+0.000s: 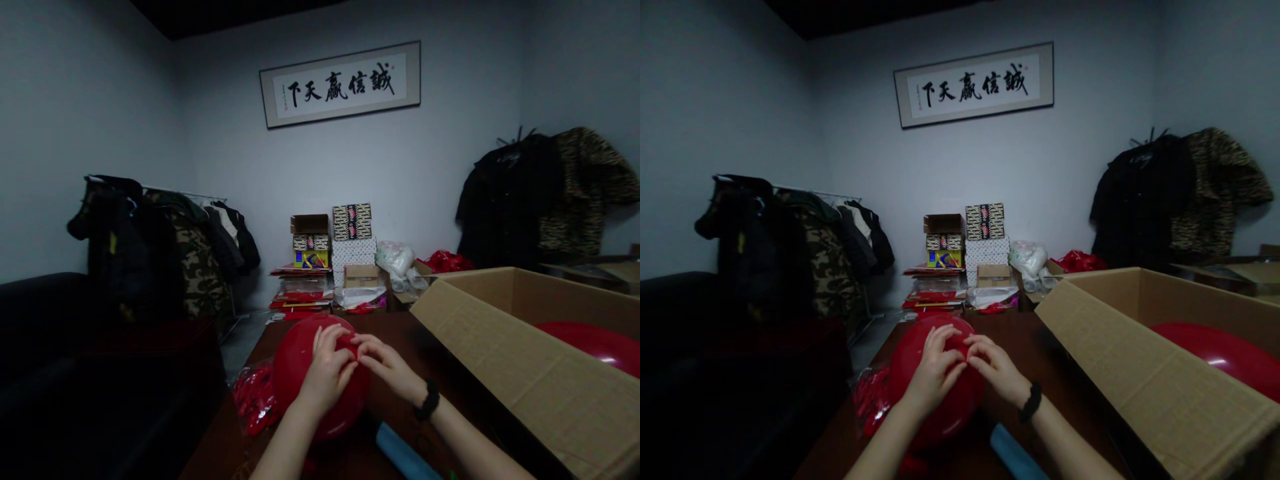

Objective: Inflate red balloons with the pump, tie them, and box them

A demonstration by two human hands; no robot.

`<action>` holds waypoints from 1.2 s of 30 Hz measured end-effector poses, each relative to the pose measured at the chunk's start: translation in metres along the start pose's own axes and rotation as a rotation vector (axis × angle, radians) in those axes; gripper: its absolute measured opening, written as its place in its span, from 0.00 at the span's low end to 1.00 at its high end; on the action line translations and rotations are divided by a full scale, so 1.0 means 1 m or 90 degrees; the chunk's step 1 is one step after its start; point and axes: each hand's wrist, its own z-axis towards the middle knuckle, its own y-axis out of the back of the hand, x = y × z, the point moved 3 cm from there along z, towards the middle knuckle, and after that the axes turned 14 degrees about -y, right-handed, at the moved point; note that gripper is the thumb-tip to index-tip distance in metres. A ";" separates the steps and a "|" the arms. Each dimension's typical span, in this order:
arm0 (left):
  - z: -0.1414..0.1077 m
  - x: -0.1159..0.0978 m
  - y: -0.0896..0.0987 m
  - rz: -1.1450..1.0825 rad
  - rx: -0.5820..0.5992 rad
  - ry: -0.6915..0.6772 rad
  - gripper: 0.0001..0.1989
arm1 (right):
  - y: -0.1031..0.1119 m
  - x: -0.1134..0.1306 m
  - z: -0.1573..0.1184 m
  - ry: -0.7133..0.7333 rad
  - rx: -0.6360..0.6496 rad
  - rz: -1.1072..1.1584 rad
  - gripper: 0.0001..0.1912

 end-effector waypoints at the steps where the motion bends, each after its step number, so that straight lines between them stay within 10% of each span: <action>1: 0.000 -0.001 0.002 -0.002 0.008 -0.005 0.05 | 0.000 0.002 -0.001 0.001 -0.002 0.003 0.08; 36: 0.021 -0.046 0.028 0.023 -0.005 -0.004 0.04 | 0.013 0.028 -0.044 -0.088 -0.051 0.223 0.12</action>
